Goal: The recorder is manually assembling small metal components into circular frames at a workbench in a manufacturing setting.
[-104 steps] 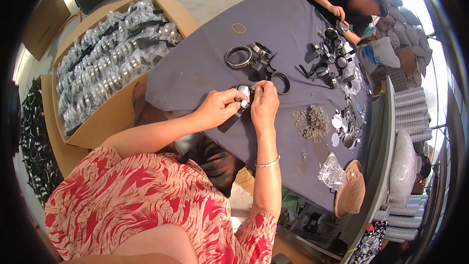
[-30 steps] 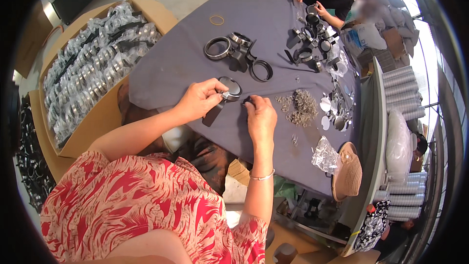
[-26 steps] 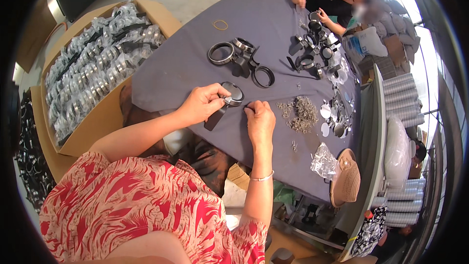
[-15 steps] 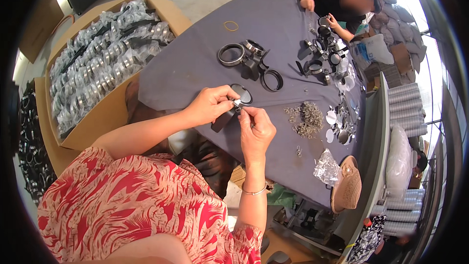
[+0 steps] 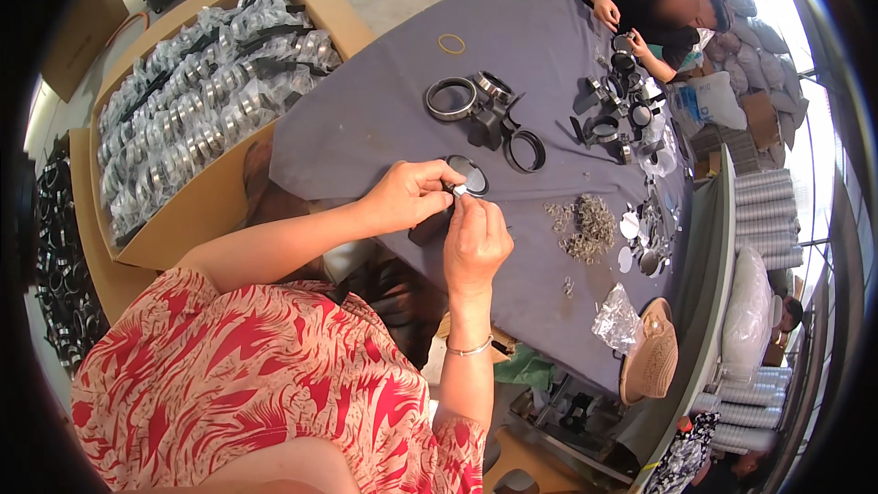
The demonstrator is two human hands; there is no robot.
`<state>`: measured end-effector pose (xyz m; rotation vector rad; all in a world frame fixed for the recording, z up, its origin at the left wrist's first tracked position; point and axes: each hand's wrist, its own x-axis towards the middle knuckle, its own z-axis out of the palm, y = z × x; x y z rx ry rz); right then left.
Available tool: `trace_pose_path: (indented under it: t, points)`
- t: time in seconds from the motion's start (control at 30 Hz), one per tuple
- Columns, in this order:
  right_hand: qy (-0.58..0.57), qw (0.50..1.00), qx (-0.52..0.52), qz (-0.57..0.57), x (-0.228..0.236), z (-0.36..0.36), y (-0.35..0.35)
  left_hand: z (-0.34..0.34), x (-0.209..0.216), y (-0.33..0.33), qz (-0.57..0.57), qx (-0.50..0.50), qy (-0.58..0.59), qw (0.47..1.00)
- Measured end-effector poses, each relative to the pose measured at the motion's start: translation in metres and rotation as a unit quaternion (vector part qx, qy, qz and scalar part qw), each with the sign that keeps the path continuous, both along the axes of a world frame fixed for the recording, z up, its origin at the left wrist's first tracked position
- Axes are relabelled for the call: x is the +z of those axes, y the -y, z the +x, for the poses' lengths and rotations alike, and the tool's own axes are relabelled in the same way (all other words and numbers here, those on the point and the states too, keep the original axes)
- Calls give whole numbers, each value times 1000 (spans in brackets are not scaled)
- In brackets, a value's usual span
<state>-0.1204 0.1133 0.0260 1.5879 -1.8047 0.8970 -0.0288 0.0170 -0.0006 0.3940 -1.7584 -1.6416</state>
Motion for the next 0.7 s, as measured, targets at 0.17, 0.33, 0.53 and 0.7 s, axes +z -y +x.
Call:
trace_pose_path:
  t: [0.17,0.33,0.53,0.7]
  points:
    - [56,998,30,23,0,-6,-1,-1,1,0,40,-19,33,998]
    - [133,989,61,-8,1,-7,-5,-5,4,0,45,11,25,999]
    - [124,971,-195,53,7,-55,-80,-2,8,4,88,-22,79,993]
    - [108,917,-351,155,7,-112,-150,-2,7,3,89,-22,73,993]
